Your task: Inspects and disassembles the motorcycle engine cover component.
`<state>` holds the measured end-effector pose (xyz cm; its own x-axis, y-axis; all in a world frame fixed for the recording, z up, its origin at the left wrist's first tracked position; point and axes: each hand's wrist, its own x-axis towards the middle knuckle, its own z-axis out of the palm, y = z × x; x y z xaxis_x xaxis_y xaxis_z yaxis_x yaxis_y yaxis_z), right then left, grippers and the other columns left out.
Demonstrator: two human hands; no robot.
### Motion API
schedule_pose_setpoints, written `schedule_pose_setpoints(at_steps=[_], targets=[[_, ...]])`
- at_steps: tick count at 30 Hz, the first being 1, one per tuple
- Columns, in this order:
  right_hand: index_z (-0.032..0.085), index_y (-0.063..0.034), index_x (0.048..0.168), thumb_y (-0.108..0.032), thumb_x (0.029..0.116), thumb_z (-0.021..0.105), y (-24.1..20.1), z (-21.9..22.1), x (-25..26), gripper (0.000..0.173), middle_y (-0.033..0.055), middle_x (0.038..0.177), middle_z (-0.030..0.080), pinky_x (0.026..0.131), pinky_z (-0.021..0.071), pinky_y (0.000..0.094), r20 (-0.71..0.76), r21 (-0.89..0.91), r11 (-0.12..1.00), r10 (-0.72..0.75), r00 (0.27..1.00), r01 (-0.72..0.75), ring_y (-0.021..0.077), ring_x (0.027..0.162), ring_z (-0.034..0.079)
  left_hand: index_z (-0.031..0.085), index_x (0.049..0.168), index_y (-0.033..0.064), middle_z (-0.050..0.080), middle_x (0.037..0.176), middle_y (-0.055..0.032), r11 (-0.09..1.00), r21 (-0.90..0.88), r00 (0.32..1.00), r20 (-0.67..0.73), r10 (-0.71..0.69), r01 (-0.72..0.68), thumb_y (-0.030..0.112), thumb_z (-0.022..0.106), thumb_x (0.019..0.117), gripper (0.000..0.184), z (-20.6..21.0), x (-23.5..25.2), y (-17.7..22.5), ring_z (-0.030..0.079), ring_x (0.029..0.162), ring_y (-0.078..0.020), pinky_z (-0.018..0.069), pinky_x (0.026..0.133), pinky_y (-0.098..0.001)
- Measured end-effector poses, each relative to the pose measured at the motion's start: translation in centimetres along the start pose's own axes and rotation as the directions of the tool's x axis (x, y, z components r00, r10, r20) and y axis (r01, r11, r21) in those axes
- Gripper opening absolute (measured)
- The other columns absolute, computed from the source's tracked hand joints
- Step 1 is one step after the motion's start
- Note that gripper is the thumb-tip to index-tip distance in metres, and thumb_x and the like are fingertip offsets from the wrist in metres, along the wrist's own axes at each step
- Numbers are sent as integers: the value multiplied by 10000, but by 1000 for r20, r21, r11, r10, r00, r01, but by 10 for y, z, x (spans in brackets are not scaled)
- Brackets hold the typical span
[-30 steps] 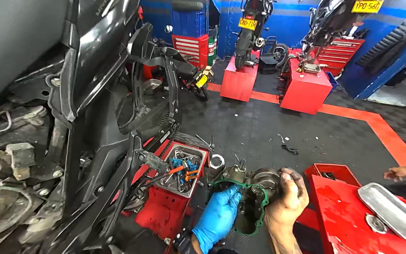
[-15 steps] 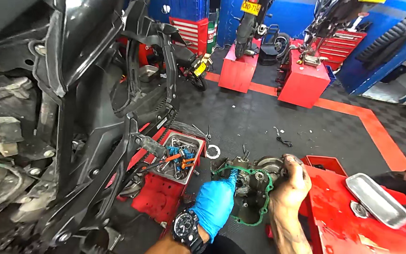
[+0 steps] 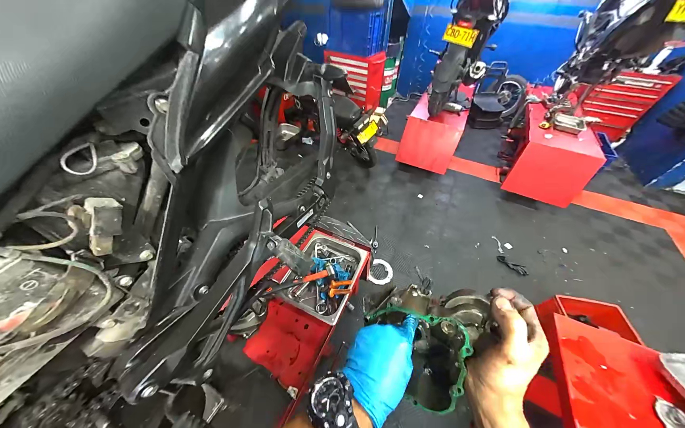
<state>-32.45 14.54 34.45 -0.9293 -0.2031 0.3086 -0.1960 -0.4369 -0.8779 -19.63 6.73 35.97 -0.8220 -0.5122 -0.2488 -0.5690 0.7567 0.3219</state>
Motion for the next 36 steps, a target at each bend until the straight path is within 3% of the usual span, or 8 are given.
schedule_pose_setpoints(at_steps=[3, 6, 14, 22, 25, 27, 30, 36], targets=[[650, -47, 1036, -148, 920, 610, -2, -2, 1, 159, -14, 798, 663, 629, 589, 241, 38, -16, 998, -59, 998, 59, 78, 685, 661, 529, 1463, 101, 684, 1192, -252, 998, 63, 984, 180, -19, 8, 96, 423, 1026, 450, -30, 2, 9, 672, 1082, -460, 531, 888, -612], [657, -61, 1037, -156, 916, 613, -6, -6, 6, 160, -25, 802, 669, 623, 584, 232, 44, -13, 994, -112, 993, 112, 71, 683, 660, 602, 1368, 118, 701, 1065, -228, 997, 6, 989, 132, 72, -73, 134, 449, 1027, 374, -28, 9, 0, 691, 1014, -431, 552, 829, -592], [637, -57, 1056, -161, 941, 574, 12, -28, 2, 167, -35, 829, 658, 626, 582, 223, -31, 48, 985, -166, 986, 168, 62, 701, 658, 607, 1402, 52, 688, 1262, -157, 751, -649, 971, 75, 228, -126, 284, 398, 1103, 432, 10, 18, -4, 647, 1193, -232, 478, 1062, -429], [636, -48, 1018, -169, 981, 481, 3, -28, 10, 200, 3, 768, 661, 624, 602, 289, -117, 87, 996, 43, 992, -33, 103, 681, 676, 421, 1578, 235, 716, 1116, -207, 995, -46, 992, 86, 92, -89, 257, 352, 1099, 485, -18, -1, 3, 692, 1043, -421, 536, 877, -588], [648, -73, 1018, -219, 1000, 466, -7, -24, 16, 233, 3, 754, 656, 611, 599, 308, -148, 98, 993, 79, 986, -65, 111, 665, 670, 621, 1423, 151, 754, 1109, -128, 992, -44, 944, -317, 95, -114, 224, 441, 1058, 414, 1, -10, 7, 749, 909, -331, 609, 771, -499], [651, -97, 999, -249, 1010, 495, -9, -21, 18, 218, 6, 734, 639, 588, 585, 316, -168, 107, 988, 129, 977, -112, 115, 646, 658, 669, 1350, 94, 740, 1198, -134, 992, -73, 915, -398, 62, -99, 233, 474, 1057, 378, 3, -13, 12, 746, 989, -325, 599, 851, -485], [637, -138, 913, -296, 1012, 547, -7, -13, 17, 207, 2, 695, 604, 543, 553, 318, -175, 148, 970, 219, 960, -194, 119, 600, 625, 755, 1142, 114, 736, 1089, -118, 994, 7, 829, -551, 92, -105, 207, 567, 974, 269, 23, -5, 5, 744, 842, -269, 622, 692, -432], [656, -125, 982, -267, 1029, 541, -4, -10, 10, 189, 3, 735, 630, 563, 574, 312, -104, 87, 987, 143, 984, -134, 118, 625, 642, 677, 1235, 105, 670, 1196, -111, 946, -313, 983, -180, 29, -86, 275, 446, 1067, 333, 18, -1, 7, 658, 1129, -243, 540, 987, -433]])
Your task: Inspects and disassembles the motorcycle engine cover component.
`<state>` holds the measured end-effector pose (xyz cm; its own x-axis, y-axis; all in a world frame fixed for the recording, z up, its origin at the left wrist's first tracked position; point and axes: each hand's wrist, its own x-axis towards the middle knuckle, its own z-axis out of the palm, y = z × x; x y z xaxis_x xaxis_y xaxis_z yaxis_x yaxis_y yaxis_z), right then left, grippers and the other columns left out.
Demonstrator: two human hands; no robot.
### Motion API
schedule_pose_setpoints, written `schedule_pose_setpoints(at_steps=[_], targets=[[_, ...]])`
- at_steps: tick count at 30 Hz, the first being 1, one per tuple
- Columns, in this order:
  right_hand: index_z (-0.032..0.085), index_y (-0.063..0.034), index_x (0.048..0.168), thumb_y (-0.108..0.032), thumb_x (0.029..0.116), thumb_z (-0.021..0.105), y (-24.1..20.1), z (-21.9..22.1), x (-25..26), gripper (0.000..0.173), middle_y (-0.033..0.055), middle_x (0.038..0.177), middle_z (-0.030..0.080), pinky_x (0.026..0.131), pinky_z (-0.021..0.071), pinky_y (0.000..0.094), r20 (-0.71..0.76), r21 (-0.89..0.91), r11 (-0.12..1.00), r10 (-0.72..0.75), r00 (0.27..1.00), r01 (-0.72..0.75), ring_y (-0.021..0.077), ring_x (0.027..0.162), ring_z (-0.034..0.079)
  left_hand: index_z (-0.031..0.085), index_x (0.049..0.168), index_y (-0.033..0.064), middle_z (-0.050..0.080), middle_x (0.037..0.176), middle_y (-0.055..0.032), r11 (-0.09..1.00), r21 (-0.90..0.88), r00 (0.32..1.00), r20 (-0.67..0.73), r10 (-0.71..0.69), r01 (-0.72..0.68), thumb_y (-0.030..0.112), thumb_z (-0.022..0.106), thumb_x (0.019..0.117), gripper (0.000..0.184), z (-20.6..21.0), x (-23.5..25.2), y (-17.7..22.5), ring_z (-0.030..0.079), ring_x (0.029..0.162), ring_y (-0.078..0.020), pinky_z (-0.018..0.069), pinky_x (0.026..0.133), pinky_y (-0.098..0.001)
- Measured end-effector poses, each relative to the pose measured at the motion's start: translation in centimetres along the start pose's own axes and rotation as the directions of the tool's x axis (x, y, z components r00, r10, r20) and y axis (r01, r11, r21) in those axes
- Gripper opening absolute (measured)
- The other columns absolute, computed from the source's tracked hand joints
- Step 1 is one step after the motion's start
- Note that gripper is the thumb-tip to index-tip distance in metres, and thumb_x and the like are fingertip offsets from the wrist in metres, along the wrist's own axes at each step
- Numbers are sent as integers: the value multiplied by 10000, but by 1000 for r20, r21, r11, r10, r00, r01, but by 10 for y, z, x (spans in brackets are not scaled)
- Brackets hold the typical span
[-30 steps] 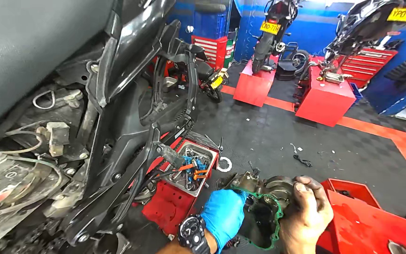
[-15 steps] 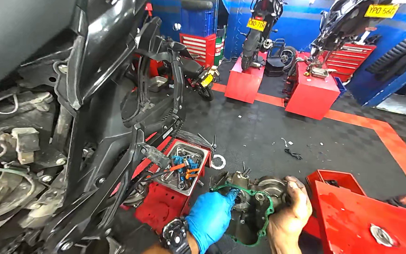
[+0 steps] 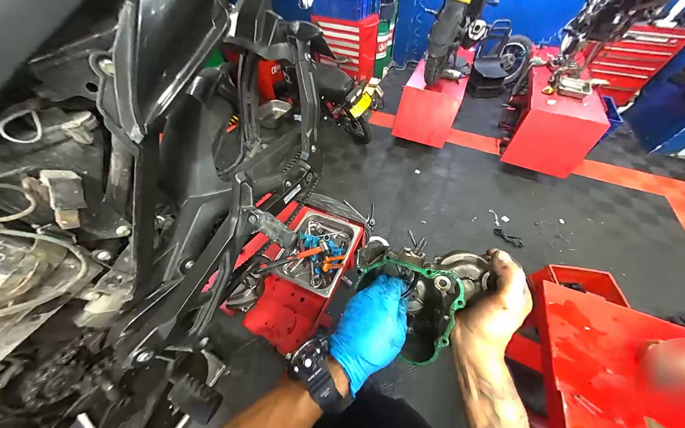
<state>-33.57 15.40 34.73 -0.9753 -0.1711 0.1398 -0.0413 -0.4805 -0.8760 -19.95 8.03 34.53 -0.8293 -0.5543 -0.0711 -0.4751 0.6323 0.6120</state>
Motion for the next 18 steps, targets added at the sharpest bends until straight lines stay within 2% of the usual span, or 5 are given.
schedule_pose_setpoints(at_steps=[2, 4, 7, 11, 18], targets=[[665, -128, 967, -266, 1023, 543, 3, 0, 3, 192, -2, 729, 628, 561, 570, 304, -6, -17, 1000, 17, 1000, -17, 113, 621, 639, 683, 1254, 113, 693, 1184, -101, 998, 17, 998, 5, 66, -66, 290, 400, 1079, 376, 0, -2, -5, 676, 1115, -231, 549, 975, -426], [661, -127, 947, -269, 1012, 544, 3, -1, 4, 195, -1, 725, 623, 569, 563, 305, -25, -27, 998, 48, 999, -48, 110, 633, 638, 719, 1160, 91, 722, 1087, -110, 970, 142, 975, -71, 210, -199, 282, 409, 1069, 375, 3, -6, -10, 713, 1020, -249, 591, 871, -428], [662, -116, 941, -258, 1001, 547, 1, -1, 3, 192, -3, 704, 616, 553, 562, 290, 1, -40, 998, 45, 999, -45, 99, 614, 633, 699, 1188, 51, 727, 1138, -156, 919, 254, 953, 57, 297, -301, 295, 349, 1103, 435, -12, -10, -10, 708, 1080, -322, 570, 896, -487], [677, -79, 912, -232, 985, 567, 1, 1, 6, 202, 28, 688, 625, 550, 572, 307, -6, -11, 996, 92, 996, -92, 120, 602, 641, 695, 1104, 62, 735, 1037, -153, 811, 357, 881, 88, 465, -464, 267, 347, 1098, 404, -16, -11, -25, 732, 965, -347, 590, 747, -522], [672, -38, 904, -191, 983, 561, 3, 8, 12, 205, 55, 684, 625, 549, 571, 311, -6, -5, 990, 139, 990, -139, 136, 598, 640, 681, 998, 87, 716, 891, -116, 644, 424, 747, 130, 652, -636, 252, 400, 1085, 337, -25, -7, -37, 724, 832, -303, 566, 641, -469]])
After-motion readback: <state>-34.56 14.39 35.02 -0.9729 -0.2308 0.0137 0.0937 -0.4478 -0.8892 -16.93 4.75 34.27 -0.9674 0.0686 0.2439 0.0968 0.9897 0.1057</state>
